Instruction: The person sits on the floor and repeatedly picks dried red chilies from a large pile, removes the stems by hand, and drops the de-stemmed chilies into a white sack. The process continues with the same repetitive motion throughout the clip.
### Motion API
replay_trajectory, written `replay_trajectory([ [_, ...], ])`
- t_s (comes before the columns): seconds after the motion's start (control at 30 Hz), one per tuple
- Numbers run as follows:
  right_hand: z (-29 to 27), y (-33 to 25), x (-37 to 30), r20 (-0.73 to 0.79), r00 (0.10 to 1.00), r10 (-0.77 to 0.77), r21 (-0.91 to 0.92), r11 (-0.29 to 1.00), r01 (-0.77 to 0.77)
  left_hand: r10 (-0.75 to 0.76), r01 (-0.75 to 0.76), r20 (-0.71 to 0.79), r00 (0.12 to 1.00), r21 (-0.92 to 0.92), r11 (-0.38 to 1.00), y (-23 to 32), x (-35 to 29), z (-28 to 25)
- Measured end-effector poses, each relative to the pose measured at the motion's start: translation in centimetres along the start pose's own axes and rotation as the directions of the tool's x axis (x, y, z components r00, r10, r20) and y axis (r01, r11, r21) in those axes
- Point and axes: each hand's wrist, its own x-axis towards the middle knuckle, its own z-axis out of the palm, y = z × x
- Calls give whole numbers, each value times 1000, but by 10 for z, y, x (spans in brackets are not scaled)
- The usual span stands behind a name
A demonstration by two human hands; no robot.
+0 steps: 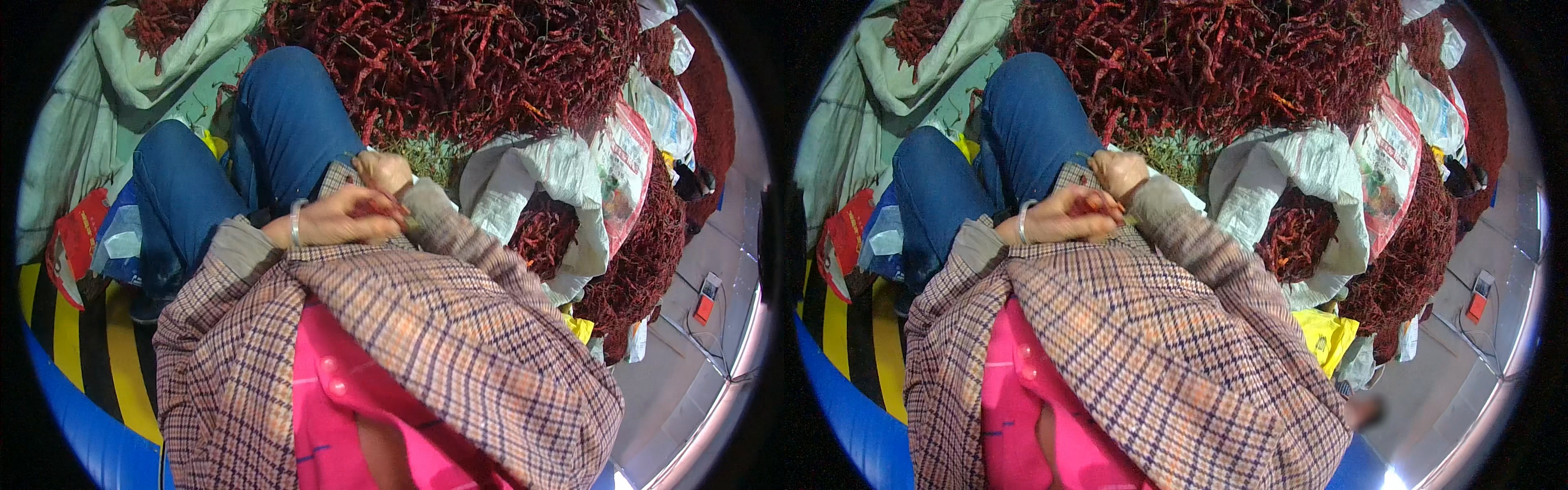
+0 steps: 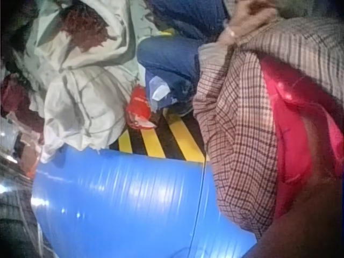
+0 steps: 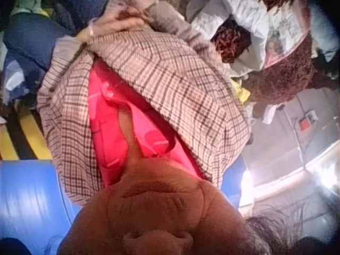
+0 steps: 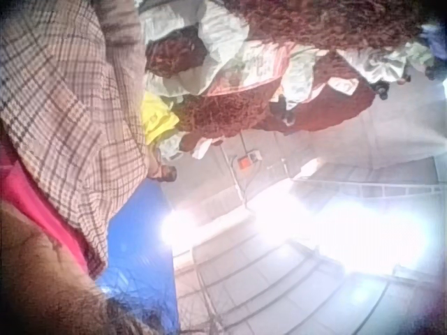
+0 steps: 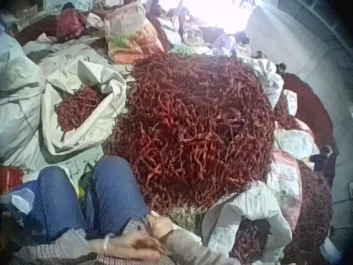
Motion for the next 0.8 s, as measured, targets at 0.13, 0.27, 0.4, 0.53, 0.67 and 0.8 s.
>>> replay_trajectory([
  [0.13,-58,10,4,317,904,286,-18,955,-296,119,-168,-237,964,-201,965,3,-4,0],
  [0.27,-69,40,-19,473,793,383,-327,913,-246,74,-303,-520,851,-371,878,-3,-14,-20],
  [0.4,-49,23,16,307,948,-81,-122,985,123,72,-311,-498,864,-415,855,-15,-8,-33],
  [0.53,-30,33,38,149,951,-271,-7,961,275,29,-272,-608,793,-311,911,-13,-8,-30],
  [0.67,-72,18,26,-204,978,-32,159,985,65,94,-283,-681,726,-171,944,-18,-2,-31],
  [0.8,-99,-24,13,-206,964,169,611,792,-8,231,-210,-631,741,110,972,-17,11,-21],
])
